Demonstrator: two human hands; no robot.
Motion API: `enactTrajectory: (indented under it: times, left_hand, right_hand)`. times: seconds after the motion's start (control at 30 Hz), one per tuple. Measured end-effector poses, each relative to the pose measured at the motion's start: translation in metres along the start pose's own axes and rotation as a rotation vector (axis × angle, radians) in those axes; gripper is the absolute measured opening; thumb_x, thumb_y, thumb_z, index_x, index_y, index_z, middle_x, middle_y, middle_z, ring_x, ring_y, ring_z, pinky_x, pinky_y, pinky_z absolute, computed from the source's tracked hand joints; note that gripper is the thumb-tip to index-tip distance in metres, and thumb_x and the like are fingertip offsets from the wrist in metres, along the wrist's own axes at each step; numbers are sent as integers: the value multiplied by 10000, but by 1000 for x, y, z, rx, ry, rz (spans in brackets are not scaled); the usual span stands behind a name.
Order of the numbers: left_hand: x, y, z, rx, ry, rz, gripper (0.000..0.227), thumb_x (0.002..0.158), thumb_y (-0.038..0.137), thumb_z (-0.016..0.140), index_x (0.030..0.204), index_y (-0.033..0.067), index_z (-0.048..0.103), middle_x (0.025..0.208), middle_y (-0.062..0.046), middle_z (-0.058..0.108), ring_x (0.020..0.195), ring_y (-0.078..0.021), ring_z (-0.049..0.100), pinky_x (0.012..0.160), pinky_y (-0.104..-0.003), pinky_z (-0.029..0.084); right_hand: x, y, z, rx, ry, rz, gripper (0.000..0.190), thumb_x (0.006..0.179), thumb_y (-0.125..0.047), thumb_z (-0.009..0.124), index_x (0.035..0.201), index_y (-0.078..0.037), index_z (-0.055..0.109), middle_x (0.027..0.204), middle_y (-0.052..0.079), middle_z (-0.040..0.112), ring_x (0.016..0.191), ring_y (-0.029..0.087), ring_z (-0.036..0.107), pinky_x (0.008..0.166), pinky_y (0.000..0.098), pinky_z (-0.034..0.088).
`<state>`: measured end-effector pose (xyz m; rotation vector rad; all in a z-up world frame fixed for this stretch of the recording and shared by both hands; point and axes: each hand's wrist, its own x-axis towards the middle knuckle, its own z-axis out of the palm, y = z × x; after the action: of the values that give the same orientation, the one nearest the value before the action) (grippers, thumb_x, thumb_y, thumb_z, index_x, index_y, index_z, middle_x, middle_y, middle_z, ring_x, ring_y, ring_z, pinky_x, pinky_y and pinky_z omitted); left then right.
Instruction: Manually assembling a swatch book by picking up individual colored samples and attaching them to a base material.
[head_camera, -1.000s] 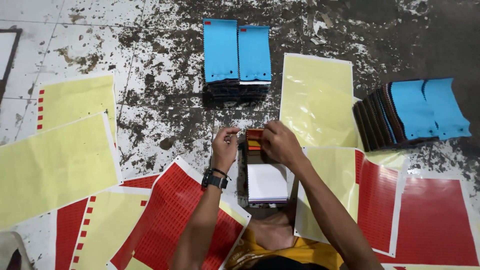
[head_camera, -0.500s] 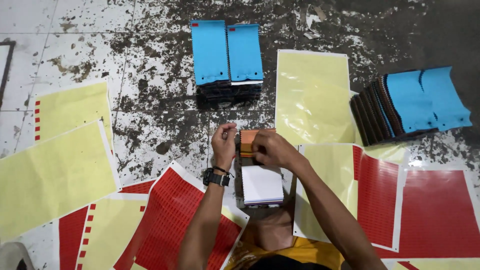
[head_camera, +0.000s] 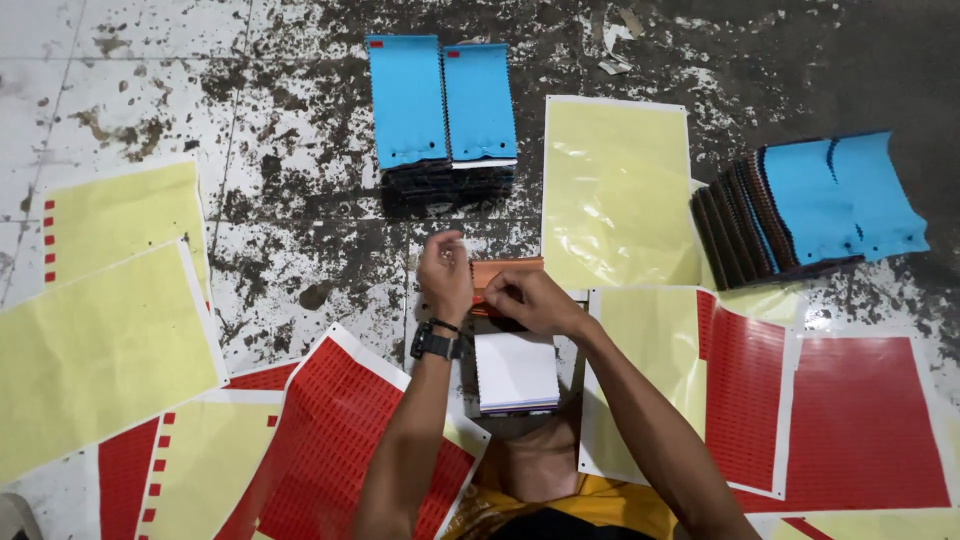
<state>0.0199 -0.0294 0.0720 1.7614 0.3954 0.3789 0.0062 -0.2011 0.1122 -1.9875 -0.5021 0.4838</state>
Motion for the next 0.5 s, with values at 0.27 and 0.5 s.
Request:
enactTrajectory:
  times: [0.27,0.5]
  left_hand:
    - [-5,-21,-39,70,-170,-57,207,933,72,572,1091,117,698,1021,-124,724,800,-285,748,679,-395,603]
    - [-7,-30,-26,-12,-236,-8,230,867,20,650,1068,110,719,976,-126,748,783,-249,748,629,-338,608]
  right_hand:
    - [25,13,-4,-211,109,53,142,922,-220,686,986,-121,765,873,124,778,905,357,744,809,453,576]
    - [26,0,-5,-202,120,138,170,933,-223,690,1017,-108,784,882,137,786,891,363,750,797,453,583]
